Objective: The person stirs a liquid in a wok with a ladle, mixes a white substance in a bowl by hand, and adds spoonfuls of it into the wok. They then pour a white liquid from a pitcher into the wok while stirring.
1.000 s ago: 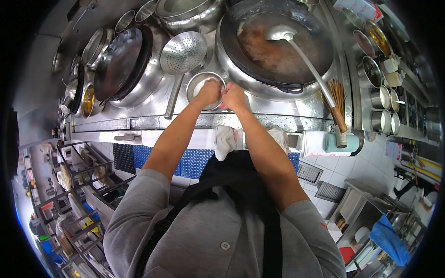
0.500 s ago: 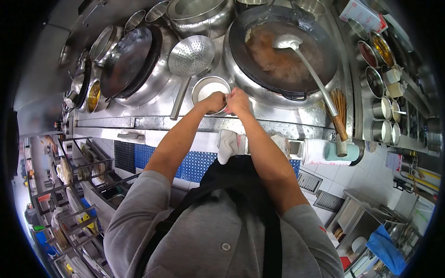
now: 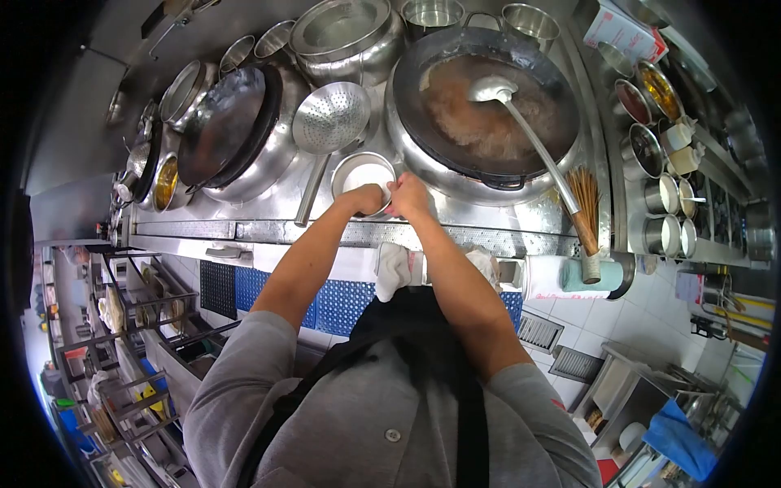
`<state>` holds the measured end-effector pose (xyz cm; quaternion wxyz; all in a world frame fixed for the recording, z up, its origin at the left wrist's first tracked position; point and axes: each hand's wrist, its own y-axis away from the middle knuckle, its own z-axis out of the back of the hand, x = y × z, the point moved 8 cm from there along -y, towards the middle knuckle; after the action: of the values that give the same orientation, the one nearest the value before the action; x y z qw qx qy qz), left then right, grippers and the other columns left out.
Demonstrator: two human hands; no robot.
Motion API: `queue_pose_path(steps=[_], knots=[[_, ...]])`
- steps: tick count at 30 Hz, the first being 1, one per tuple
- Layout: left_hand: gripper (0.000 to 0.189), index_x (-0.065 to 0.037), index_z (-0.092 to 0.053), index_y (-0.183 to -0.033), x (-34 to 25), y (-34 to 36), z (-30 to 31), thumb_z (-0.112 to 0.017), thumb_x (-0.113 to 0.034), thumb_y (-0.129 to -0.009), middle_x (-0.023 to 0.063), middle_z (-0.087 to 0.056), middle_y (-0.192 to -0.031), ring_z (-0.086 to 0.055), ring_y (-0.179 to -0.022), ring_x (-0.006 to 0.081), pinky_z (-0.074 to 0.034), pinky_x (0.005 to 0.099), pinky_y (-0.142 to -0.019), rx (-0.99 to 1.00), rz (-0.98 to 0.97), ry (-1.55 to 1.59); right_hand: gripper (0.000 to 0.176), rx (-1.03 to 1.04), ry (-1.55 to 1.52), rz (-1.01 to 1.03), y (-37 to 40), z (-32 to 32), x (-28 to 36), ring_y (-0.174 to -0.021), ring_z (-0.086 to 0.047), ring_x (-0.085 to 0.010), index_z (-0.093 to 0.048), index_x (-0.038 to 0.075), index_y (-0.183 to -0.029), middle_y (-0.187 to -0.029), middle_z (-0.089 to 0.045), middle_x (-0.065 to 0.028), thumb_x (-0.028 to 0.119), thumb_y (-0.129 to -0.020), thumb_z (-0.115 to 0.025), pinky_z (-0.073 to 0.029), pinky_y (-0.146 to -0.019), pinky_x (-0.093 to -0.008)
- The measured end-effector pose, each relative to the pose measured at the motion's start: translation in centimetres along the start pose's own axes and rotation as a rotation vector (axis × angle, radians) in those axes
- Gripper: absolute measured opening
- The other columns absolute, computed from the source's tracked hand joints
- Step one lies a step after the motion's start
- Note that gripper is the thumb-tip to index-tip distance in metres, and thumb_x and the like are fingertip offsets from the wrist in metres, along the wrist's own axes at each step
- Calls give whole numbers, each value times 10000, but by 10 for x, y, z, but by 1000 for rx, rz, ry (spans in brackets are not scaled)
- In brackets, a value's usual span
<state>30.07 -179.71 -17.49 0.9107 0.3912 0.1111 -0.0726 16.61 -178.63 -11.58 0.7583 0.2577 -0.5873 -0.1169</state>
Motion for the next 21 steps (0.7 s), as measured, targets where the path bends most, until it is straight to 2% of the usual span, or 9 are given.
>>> queue_pose_path(steps=[4, 5, 7, 8, 11, 15, 16, 19, 21], knots=[[259, -45, -756, -996, -22, -9, 33, -624, -207, -842, 262, -701, -914, -687, -908, 413, -535, 467, -835, -440, -238, 23, 244, 68, 3, 36, 13, 12, -5, -658, -729, -227, -579, -1, -1132, -864, -692, -163, 200, -999, -616, -577, -521, -318], [251, -29, -751, -1003, -21, -16, 35, -605, -173, -858, 252, -719, -995, -706, -939, 379, -546, 471, -866, -430, -195, -107, 238, 90, 35, 83, 18, 18, -8, -669, -728, -218, -579, 0, -1132, -876, -692, -156, 194, -998, -615, -572, -532, -309], [249, -46, -755, -1015, -20, 17, 54, -600, -172, -866, 195, -735, -1044, -711, -969, 342, -550, 469, -897, -712, 11, -196, 227, 135, 101, 181, 25, 31, -14, -691, -726, -200, -581, 3, -1133, -899, -691, -143, 183, -997, -613, -563, -554, -292], [252, -64, -766, -1027, -16, 27, 56, -602, -170, -868, 158, -735, -1123, -709, -1037, 308, -545, 471, -923, -701, 96, -207, 201, 192, 100, 154, 39, 38, -7, -732, -723, -177, -593, 0, -1118, -932, -689, -117, 158, -994, -612, -553, -587, -273], [272, -65, -769, -1059, 8, 23, 37, -600, -162, -869, 179, -723, -1161, -699, -1088, 309, -544, 460, -920, -251, 240, -170, 182, 245, 44, 203, 61, 54, 4, -731, -741, -175, -639, 8, -1063, -879, -716, -100, 160, -963, -650, -518, -572, -283], [281, -7, -769, -1001, 9, 13, 1, -601, -170, -846, 219, -725, -1105, -713, -1035, 338, -550, 438, -868, -67, 93, -83, 173, 367, 36, 250, 64, 50, 25, -793, -720, -151, -625, -3, -1119, -938, -690, -67, 102, -983, -612, -549, -648, -253], [287, 9, -764, -970, 9, -11, -18, -601, -183, -832, 239, -725, -1058, -714, -1000, 360, -544, 441, -850, -27, -56, -120, 184, 386, 47, 274, 62, 45, 34, -793, -718, -147, -628, 0, -1135, -945, -692, -65, 101, -982, -613, -548, -656, -247], [287, -1, -759, -973, -2, -4, -1, -581, -187, -846, 244, -725, -1012, -711, -965, 366, -545, 440, -844, -332, -119, 259, 223, 412, 110, 367, 52, 33, 84, -819, -697, -131, -645, 0, -1172, -977, -705, -52, 98, -972, -628, -540, -707, -256], [280, -13, -758, -987, -11, 19, 23, -584, -185, -853, 234, -722, -1046, -708, -982, 356, -549, 443, -863, -333, -20, 137, 220, 403, 153, 466, 37, 21, 116, -841, -685, -122, -659, -9, -1155, -974, -711, -45, 102, -967, -640, -536, -727, -266]])
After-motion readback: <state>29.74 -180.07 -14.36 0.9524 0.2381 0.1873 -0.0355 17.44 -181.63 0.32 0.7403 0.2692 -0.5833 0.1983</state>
